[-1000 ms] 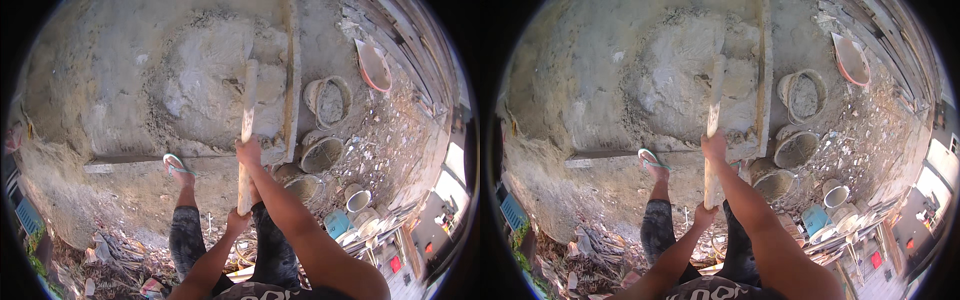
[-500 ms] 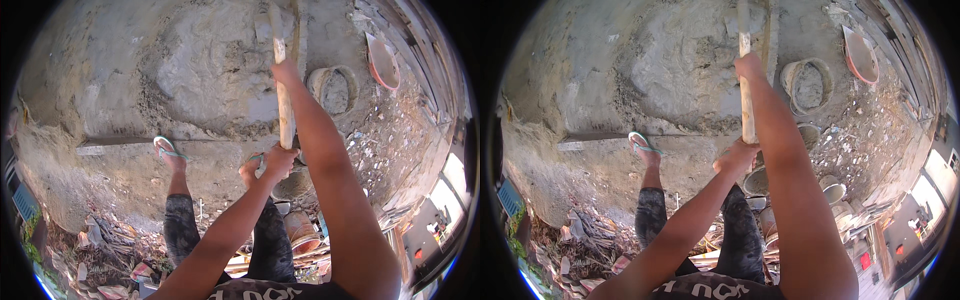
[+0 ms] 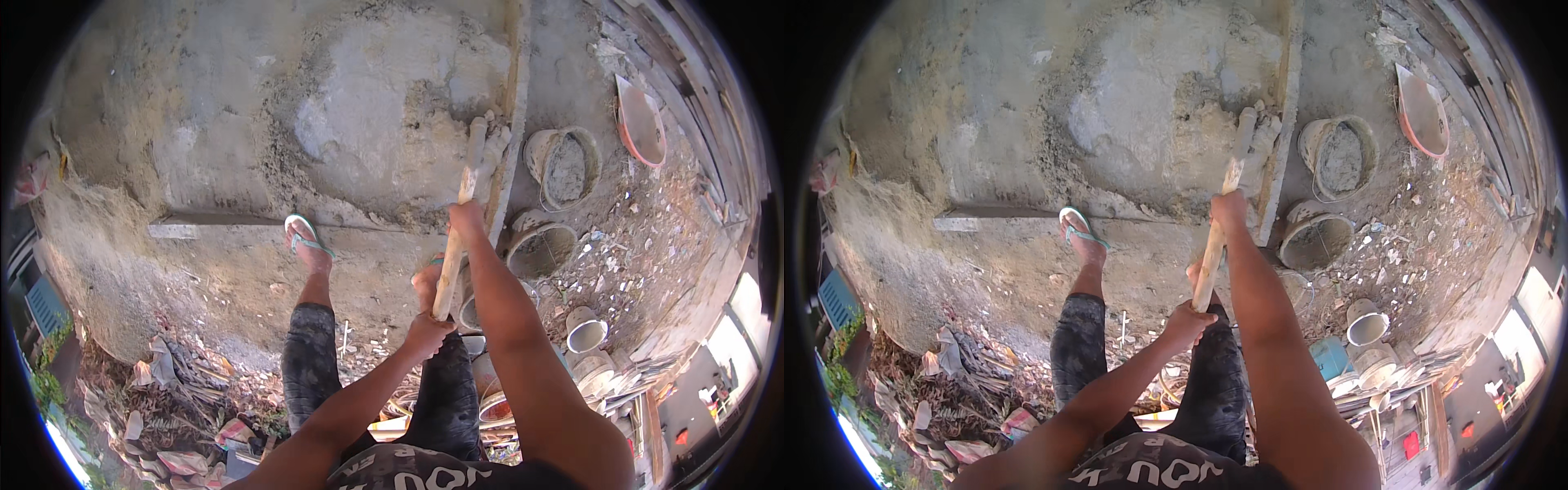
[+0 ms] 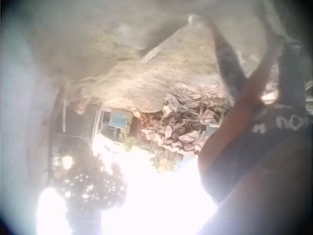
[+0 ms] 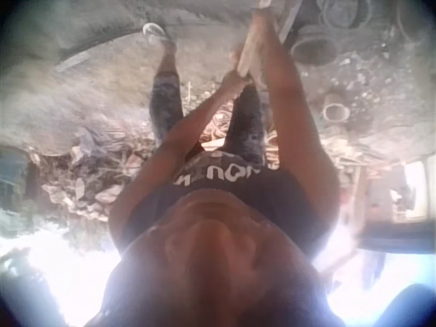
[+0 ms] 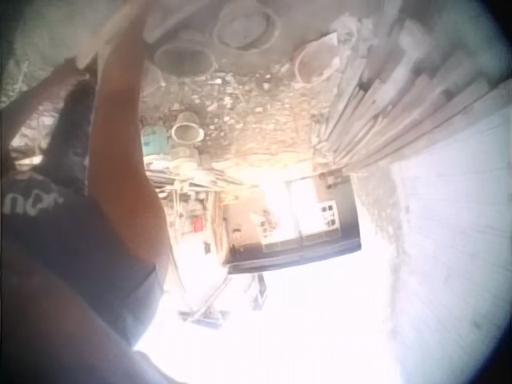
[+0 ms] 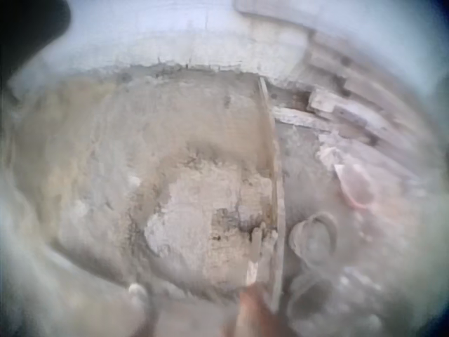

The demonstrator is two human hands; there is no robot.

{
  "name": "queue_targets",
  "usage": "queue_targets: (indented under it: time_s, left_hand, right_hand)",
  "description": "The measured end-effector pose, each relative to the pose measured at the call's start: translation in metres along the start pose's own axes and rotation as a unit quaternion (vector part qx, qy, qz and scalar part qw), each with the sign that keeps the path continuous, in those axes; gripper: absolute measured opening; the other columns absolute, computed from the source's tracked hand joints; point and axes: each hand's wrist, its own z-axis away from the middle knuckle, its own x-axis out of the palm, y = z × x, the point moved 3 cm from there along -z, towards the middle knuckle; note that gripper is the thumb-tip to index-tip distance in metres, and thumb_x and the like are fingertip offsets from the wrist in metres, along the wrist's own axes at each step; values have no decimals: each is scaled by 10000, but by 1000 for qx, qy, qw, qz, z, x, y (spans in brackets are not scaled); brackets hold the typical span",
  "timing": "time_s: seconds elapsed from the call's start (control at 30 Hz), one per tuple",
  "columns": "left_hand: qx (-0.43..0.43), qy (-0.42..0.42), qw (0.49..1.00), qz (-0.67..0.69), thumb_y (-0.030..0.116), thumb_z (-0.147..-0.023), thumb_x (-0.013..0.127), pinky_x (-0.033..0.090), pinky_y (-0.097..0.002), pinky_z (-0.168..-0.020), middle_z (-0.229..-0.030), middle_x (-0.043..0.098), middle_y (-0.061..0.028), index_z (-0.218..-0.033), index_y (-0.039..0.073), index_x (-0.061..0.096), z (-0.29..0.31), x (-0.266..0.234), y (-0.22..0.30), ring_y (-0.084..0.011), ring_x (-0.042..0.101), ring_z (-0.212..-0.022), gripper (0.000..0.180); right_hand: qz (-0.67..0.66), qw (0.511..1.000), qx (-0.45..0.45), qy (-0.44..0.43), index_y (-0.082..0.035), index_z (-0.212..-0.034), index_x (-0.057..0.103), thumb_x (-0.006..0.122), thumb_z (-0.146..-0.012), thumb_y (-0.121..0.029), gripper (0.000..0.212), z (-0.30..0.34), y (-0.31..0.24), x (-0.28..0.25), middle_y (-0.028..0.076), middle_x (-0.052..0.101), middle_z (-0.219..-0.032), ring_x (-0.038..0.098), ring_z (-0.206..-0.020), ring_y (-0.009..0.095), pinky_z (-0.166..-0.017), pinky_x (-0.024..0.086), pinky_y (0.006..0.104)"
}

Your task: The person mixes wet concrete in a shallow pit using a hoe, repeatedly pulling the material towards themselves and smoothing it.

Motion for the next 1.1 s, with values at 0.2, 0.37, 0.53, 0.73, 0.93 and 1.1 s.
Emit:
queue_targets:
  time_s: [0.2,0.37,0.53,0.73,0.93,1.1]
  left_hand:
    - [-22,15,999,-35,151,-800,804,383,-294,-399,-606,495,13,-976,31,582,54,-133,33,-101,476,-458,308]
    - [-15,101,973,-206,219,-817,797,478,-322,-469,-690,632,-86,-948,-14,635,76,-192,10,-128,585,-533,312]
    - [255,170,922,-238,188,-792,768,537,-408,-673,-788,667,-218,-1038,-41,643,-15,-124,33,-294,681,-708,359]
    - [167,-8,984,65,176,-819,807,449,-302,-421,-629,590,-23,-1024,-20,603,-88,53,131,-115,531,-470,350]
    - [117,-52,983,133,138,-837,779,423,-281,-368,-589,534,-1,-961,12,580,-87,58,51,-103,506,-422,266]
    - [-16,-14,998,58,130,-843,765,418,-273,-364,-595,518,-1,-978,19,556,-33,18,0,-105,492,-416,273]
  right_hand:
    - [-18,996,2,83,75,-1159,436,690,-819,-207,509,37,-32,81,263,680,-884,706,-822,424,-770,563,465]
    - [-195,980,-36,3,43,-1226,377,653,-860,-204,521,105,-63,105,281,661,-899,664,-900,483,-825,528,511]
    - [-172,976,-112,68,47,-1187,439,631,-864,-189,444,77,-126,23,318,663,-967,667,-917,472,-830,523,504]
    - [-9,987,-156,48,113,-1176,456,655,-868,-184,471,-69,-140,-85,248,686,-871,697,-598,304,-537,571,425]
    - [88,993,-75,-1,115,-1178,442,617,-855,-161,458,-62,-74,-57,257,691,-885,694,-560,326,-539,566,452]
    - [56,998,-8,-4,123,-1170,458,635,-820,-160,484,8,-45,-9,284,690,-913,716,-658,374,-626,581,451]
